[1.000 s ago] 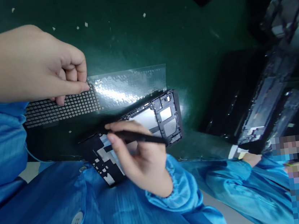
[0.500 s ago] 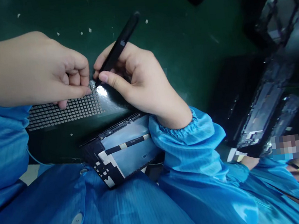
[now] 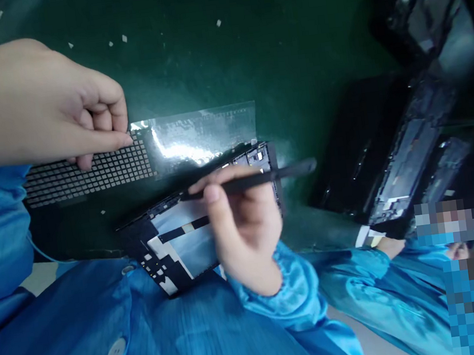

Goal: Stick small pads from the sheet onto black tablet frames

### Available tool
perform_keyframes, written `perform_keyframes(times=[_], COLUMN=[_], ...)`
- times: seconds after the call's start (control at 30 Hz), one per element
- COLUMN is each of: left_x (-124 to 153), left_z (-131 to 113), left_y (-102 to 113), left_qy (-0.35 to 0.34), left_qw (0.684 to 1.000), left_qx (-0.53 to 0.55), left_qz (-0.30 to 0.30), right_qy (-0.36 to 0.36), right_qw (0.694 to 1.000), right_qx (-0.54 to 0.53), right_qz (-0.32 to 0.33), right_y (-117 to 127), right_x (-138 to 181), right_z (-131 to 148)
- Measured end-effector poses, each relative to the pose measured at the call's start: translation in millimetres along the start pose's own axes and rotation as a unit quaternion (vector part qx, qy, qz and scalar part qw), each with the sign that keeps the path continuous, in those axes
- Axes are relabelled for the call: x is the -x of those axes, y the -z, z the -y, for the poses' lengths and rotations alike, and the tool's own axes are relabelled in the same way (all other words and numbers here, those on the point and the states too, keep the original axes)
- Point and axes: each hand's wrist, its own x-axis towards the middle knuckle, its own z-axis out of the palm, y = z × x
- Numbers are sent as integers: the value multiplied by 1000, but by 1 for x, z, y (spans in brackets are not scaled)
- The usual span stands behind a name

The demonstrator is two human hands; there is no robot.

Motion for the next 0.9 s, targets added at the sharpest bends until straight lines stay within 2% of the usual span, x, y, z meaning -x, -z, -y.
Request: perform_keyframes(times=[0.07, 0.13, 0.33, 0.5, 0.6, 0.77, 0.83, 0.9], left_x=[-1, -3, -9, -8, -1, 15, 19, 19], left_z=[2, 4, 9, 12, 13, 20, 25, 29], left_y=[0, -1, -8, -8, -11, -22, -24, -24], left_qy=[-6, 4, 17, 9, -21, -61, -64, -68], left_qw=[1000, 1000, 1000, 1000, 999, 989, 988, 987], left_qx=[-5, -19, -22, -26, 39, 128, 132, 138], left_qz=[1, -3, -7, -13, -15, -40, -47, -54], right_qy=[27, 64, 102, 159, 152, 78, 36, 12], right_qw=[999, 997, 990, 969, 967, 957, 950, 943], right_qx=[25, 48, 95, 170, 162, 123, 116, 117], right_qz=[-25, -23, -1, 81, 127, 252, 288, 310], right_y=[-3, -8, -14, -2, 3, -7, -12, -15], right_x=[28, 39, 33, 32, -2, -94, -116, -123], right_z=[-6, -13, -16, 0, 11, 8, 2, -2])
